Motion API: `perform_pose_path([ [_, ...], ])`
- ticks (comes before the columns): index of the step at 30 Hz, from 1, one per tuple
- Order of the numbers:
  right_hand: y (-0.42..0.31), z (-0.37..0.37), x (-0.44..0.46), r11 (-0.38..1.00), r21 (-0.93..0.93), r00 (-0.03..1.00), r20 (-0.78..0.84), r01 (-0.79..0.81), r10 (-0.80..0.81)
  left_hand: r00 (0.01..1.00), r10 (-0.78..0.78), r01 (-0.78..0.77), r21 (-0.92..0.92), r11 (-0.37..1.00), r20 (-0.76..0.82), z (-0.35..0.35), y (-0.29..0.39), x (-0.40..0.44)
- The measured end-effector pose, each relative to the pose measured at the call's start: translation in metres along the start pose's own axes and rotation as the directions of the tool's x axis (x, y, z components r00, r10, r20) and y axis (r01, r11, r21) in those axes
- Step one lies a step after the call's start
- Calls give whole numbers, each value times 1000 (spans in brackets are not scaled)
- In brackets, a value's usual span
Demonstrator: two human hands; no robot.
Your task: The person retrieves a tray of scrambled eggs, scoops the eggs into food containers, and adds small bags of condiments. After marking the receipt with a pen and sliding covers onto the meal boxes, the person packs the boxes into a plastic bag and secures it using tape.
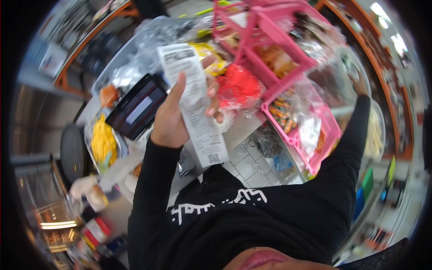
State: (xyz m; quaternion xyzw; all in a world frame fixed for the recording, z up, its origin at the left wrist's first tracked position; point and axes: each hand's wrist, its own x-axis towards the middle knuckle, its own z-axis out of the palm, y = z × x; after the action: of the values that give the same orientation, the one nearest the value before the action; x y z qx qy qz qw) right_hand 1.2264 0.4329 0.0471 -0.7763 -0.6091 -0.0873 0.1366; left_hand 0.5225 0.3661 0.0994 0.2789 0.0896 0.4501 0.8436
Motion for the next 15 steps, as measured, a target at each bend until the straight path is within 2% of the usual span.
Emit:
perform_pose_path([
  [1, 9, 10, 3, 991, 100, 981, 185, -84, 64, 999, 19, -18, -19, 1000, 48, -4, 2, 3],
  [2, 16, 19, 6, 967, 164, 923, 364, -196, 125, 999, 45, -45, 17, 999, 6, 0, 3, 4],
  [3, 9, 20, 11, 956, 212, 887, 453, -205, 89, 997, 67, -65, 52, 997, -28, 8, 3, 6],
  [5, 58, 51, 35, 824, 439, 746, 665, -359, -29, 994, 92, -86, 93, 992, -61, 16, 1, 5],
  [8, 24, 34, 16, 807, 498, 845, 534, -319, 5, 993, 109, -104, 107, 989, -44, 22, -6, 7],
  [10, 13, 29, 5, 902, 420, 975, 223, -97, 1, 992, 114, -105, 152, 983, -51, 29, -10, 6],
  [11, 7, 26, 0, 937, 348, 998, 57, -4, -17, 992, 112, -101, 173, 980, -53, 32, -12, 5],
  [12, -40, 3, -13, 892, 389, 973, 77, -231, 219, 992, 116, -107, 163, 981, -45, 33, -15, 4],
  [15, -9, 26, -3, 986, -25, 956, -253, -164, 152, 993, 113, -107, 148, 983, -29, 40, -22, 1],
])
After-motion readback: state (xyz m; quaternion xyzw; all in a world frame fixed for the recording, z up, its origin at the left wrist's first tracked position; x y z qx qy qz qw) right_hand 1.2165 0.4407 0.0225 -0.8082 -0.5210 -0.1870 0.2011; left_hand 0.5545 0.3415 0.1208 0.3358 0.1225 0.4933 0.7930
